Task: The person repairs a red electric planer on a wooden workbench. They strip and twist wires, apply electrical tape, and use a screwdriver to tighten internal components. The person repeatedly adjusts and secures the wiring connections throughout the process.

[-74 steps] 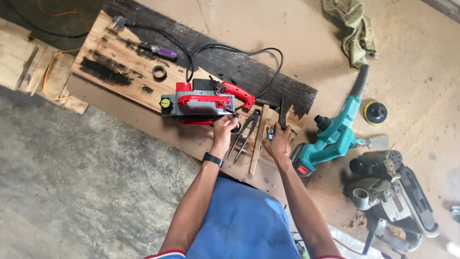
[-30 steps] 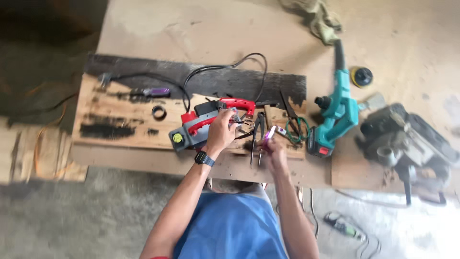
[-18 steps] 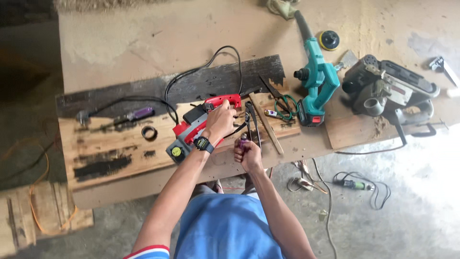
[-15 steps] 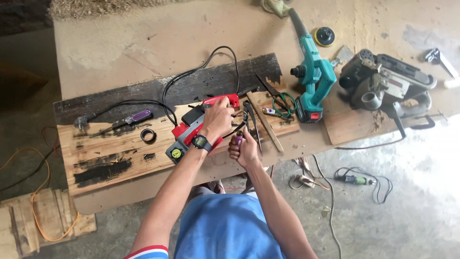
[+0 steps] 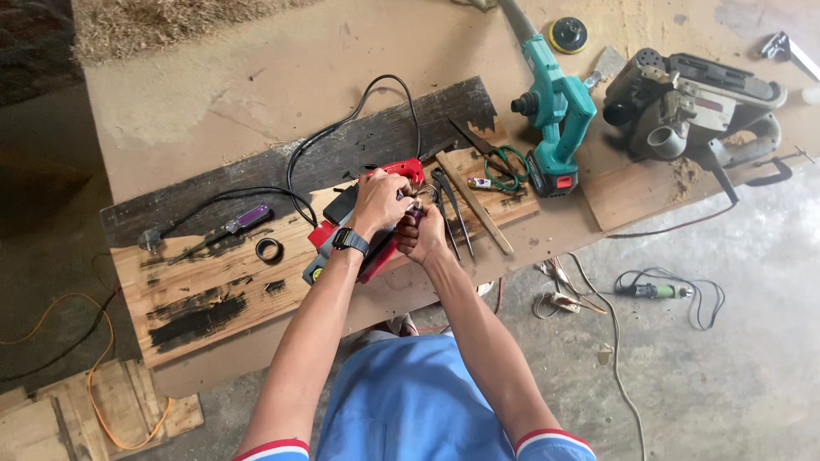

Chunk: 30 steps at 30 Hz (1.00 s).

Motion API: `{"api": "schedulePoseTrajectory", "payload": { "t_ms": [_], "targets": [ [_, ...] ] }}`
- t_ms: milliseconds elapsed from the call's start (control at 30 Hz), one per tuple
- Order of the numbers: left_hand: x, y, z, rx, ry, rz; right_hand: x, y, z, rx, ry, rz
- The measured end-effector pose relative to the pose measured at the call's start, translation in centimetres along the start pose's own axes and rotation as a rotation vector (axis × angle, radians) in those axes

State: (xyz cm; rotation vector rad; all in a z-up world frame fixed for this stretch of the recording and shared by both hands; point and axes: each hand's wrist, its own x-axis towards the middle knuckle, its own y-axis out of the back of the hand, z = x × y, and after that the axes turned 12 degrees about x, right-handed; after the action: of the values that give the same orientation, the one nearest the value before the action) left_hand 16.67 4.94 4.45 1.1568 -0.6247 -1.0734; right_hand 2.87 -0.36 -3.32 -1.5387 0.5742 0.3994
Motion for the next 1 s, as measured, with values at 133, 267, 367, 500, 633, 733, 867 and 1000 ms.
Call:
{"api": "schedulePoseTrajectory", "payload": {
  "t_ms": [133, 267, 367, 500, 633, 733, 867, 1000],
  "targets": [
    [0.4, -0.3, -0.4, -0.012, 0.004, -0.002, 1.0, 0.8, -0.3, 0.051, 0.016, -0.033],
    [0.1, 0.2, -0.5, -0.070, -0.005, -0.006, 0.3, -0.2, -0.4, -0.015, 0.082, 0.011],
    [0.2, -0.1, -0.7, -0.078, 0.001, -0.007, 0.4, -0.2, -0.7, -0.049, 0.118, 0.038],
    [0.0, 0.6, -0.4, -0.081, 0.008, -0.008, 1.7, 0.9, -1.1, -0.065, 0.148, 0.062],
    [-0.1, 1.2, -0.1, -0.102, -0.004, -0.002, 1.7, 0.4, -1.2, -0.054, 0.199, 0.098],
    [0.2, 0.8, -0.2, -0.115, -0.009, 0.001, 1.6, 0.0, -1.2, -0.039, 0.229, 0.112],
    [0.2, 1.0, -0.1, -0.116, -0.009, 0.014, 1.6, 0.0, -1.1, -0.051, 0.251, 0.114],
    [0.1, 1.0, -0.1, -0.111, -0.004, 0.019, 2.0, 0.4, -1.0, -0.058, 0.250, 0.130]
  ]
}}
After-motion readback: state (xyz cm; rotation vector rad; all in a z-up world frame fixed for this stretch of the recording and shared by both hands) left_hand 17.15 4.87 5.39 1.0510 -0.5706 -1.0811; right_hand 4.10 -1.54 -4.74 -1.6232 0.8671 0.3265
